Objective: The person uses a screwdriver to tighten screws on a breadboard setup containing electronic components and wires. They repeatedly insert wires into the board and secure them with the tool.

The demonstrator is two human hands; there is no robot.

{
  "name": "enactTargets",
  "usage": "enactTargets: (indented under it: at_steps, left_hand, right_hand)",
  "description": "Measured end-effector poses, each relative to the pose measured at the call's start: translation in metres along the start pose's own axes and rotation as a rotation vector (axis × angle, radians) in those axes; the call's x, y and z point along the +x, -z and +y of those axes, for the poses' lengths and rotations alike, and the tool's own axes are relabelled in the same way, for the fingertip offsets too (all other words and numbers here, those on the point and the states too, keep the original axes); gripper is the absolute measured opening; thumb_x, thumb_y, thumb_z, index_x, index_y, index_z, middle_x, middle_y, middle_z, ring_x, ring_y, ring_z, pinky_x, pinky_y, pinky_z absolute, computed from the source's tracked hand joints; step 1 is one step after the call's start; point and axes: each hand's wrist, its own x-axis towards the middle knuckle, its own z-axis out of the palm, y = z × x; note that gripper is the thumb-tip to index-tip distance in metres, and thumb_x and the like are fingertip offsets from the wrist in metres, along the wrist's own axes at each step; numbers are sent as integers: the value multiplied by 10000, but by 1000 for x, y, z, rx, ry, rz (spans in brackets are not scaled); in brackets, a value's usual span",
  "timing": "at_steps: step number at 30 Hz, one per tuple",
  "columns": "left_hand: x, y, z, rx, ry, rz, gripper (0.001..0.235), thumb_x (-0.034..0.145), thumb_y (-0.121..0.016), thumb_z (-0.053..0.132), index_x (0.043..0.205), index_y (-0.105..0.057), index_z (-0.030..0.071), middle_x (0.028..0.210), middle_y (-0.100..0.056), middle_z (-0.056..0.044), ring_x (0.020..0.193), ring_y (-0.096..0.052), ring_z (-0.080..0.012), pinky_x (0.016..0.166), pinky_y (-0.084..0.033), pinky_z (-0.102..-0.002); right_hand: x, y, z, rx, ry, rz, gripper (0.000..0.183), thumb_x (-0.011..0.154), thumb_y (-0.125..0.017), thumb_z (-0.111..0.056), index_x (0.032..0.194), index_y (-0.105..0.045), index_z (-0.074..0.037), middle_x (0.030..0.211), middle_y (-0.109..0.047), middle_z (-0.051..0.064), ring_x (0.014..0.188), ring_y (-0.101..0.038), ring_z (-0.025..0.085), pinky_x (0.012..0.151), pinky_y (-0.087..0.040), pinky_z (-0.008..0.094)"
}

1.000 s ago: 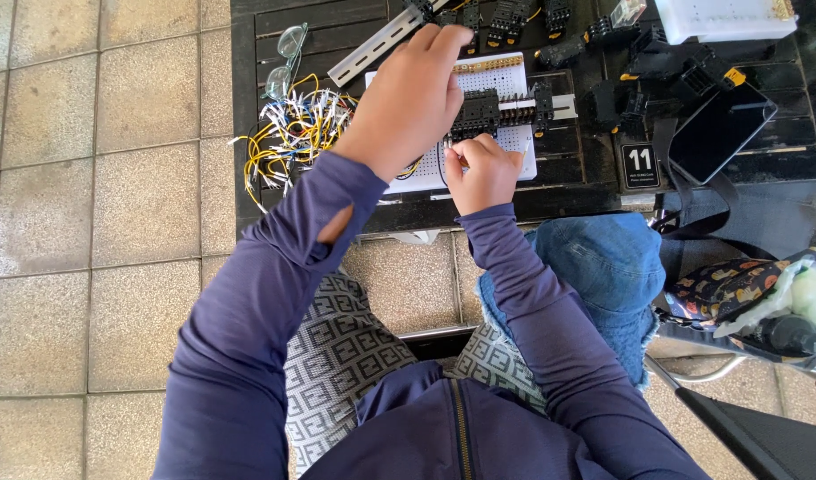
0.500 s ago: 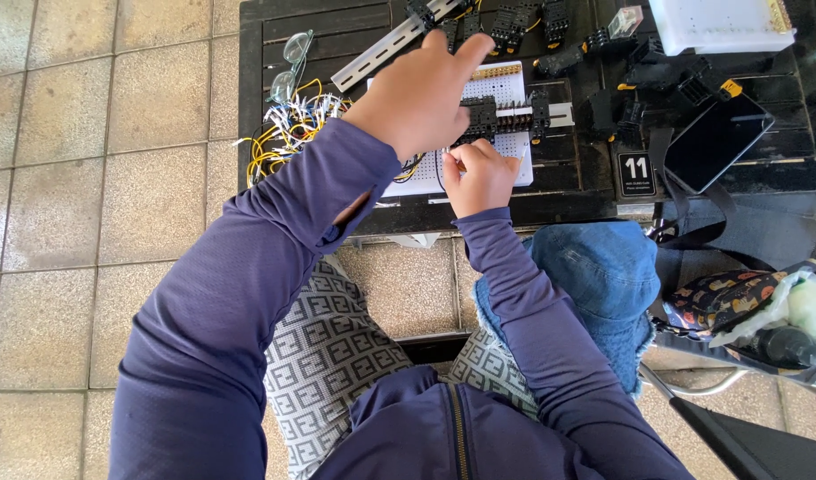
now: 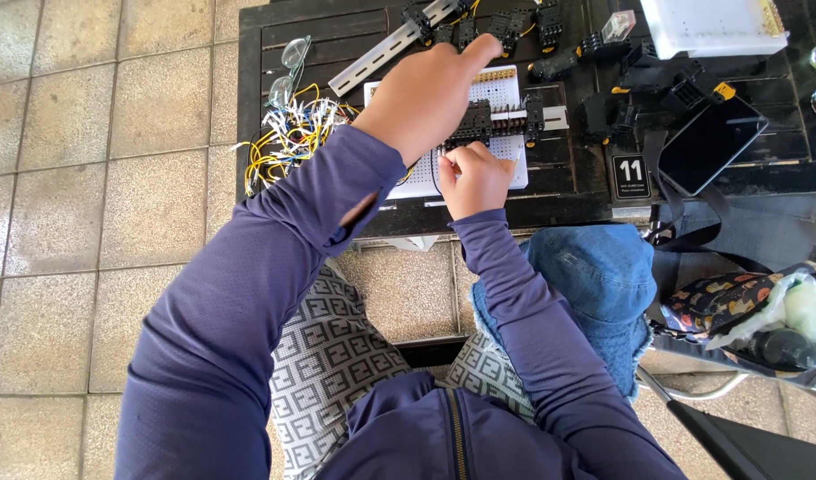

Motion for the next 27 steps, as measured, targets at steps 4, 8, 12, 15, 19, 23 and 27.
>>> enactTargets:
  at_steps: [4,8,12,15,19,23,27]
  left_hand:
    - [-5,17,5,-205,-96,-41,782,724,-438,-200,1412,-466,170,944,-634,-191,839,-562,-421,647,-418,-500]
    - [1,-7,-7,-87,-12,-10,487,846,-571,87,1316,-445,105,862,-594,-176,713,-578,-394,521,-433,-487]
    - [5,-35,-16,148,0,199,205,1024,-610,260,1126,-504,117,762,-632,-139,520,-604,-426,364,-421,-512]
    - [-15,6,4,-291,-14,99,496,813,-532,-51,1250,-415,152,1044,-574,-193,476,-505,-322,500,-393,-480]
    - [-29,2,-2,-399,-58,190,402,800,-493,-102,1165,-454,64,922,-551,-140,710,-516,-246,613,-411,-423]
    - [-40,-26,-10,-442,-44,495,188,1065,-577,156,1214,-477,100,1052,-470,-118,855,-511,-235,775,-475,-371]
    - [-44,-61,-23,-541,-17,663,611,1050,-807,208,1546,-456,262,1108,-500,-19,882,-622,-101,960,-568,-275]
  right_hand:
    - [-2,1,0,6,-6,-6,256,845,-811,-162,695,-607,-201,729,-563,-40,576,-512,211,680,-324,402]
    - [0,2,-1,7,-6,-7,239,840,-800,-160,694,-615,-199,721,-569,-35,573,-519,223,671,-318,407]
    - [0,2,0,-1,-9,-16,237,837,-801,-165,694,-616,-201,721,-565,-33,566,-511,230,653,-308,408]
    - [-1,2,0,4,-19,-24,222,837,-796,-166,704,-622,-199,734,-588,-41,591,-533,218,687,-335,414]
    - [0,4,-3,3,-20,-21,233,838,-793,-150,706,-608,-201,727,-566,-40,591,-529,219,694,-333,404]
    - [1,5,-3,-30,1,0,240,832,-780,-162,694,-587,-198,711,-560,-36,576,-518,227,673,-314,409]
    - [0,3,-2,-41,21,2,237,839,-777,-166,709,-582,-206,706,-525,-49,562,-497,237,640,-308,403]
